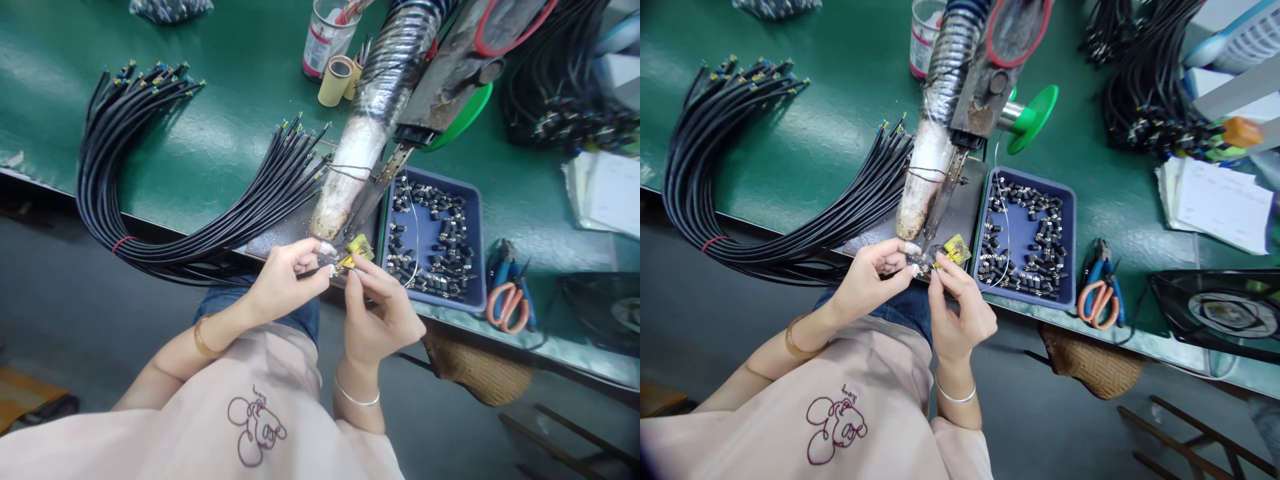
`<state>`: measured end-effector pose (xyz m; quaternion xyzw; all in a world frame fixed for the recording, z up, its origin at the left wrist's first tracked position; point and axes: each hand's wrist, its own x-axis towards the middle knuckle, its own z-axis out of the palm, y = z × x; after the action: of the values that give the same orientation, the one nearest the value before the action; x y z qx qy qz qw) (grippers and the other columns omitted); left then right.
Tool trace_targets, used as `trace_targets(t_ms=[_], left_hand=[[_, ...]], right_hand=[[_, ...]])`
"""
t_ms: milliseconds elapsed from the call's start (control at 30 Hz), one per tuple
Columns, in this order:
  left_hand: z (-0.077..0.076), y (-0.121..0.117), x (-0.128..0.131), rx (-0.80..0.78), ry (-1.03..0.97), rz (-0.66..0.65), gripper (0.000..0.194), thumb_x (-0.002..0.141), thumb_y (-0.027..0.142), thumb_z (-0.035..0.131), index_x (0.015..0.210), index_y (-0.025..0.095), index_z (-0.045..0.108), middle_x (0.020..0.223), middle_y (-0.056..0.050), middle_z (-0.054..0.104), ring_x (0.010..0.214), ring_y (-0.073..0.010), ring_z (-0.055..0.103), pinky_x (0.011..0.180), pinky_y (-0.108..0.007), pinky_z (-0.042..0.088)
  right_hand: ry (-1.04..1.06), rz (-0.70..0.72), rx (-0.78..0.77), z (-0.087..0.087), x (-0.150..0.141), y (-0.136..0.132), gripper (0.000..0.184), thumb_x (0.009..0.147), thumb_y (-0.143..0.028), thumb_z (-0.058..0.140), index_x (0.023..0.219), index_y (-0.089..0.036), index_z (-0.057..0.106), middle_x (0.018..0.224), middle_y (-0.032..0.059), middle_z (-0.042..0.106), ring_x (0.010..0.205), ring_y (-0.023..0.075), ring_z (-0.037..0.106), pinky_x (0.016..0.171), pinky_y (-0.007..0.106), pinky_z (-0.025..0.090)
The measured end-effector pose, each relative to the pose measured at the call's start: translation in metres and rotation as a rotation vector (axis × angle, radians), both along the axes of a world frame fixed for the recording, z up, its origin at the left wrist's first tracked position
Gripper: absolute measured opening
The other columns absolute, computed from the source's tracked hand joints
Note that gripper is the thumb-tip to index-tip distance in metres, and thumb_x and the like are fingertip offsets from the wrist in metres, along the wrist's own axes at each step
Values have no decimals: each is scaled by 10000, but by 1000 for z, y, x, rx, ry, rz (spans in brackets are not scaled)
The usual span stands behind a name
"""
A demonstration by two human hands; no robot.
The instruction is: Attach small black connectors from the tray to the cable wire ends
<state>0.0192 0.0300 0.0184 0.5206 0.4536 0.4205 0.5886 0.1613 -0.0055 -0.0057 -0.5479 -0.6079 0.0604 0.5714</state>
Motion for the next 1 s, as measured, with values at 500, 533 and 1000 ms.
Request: trace_targets(t_ms=[500, 533, 1000], left_hand=[[-2, 4, -8, -90, -164, -121, 175, 779, 283, 672, 739, 122, 614, 602, 39, 475, 549, -67, 386, 529, -196, 326], [-3, 3, -8, -82, -152, -119, 177, 789, 286, 663, 741, 121, 616, 600, 41, 467, 548, -67, 381, 532, -198, 323], [-2, 6, -12, -126, -252, -225, 237, 838, 322, 645, 693, 155, 559, 547, 81, 381, 500, -53, 302, 497, -214, 259]], right_hand=[[42, 113, -119, 3, 4, 2, 108, 874, -111, 719, 859, -213, 688, 990, 26, 792, 821, 142, 769, 664, 234, 641], [44, 105, -126, 4, 4, 2, 101, 877, -117, 720, 865, -212, 690, 1002, 28, 797, 803, 139, 772, 658, 228, 643], [-223, 245, -12, 14, 15, 7, 193, 836, -34, 742, 871, -211, 675, 928, 18, 797, 824, 139, 767, 681, 226, 620]])
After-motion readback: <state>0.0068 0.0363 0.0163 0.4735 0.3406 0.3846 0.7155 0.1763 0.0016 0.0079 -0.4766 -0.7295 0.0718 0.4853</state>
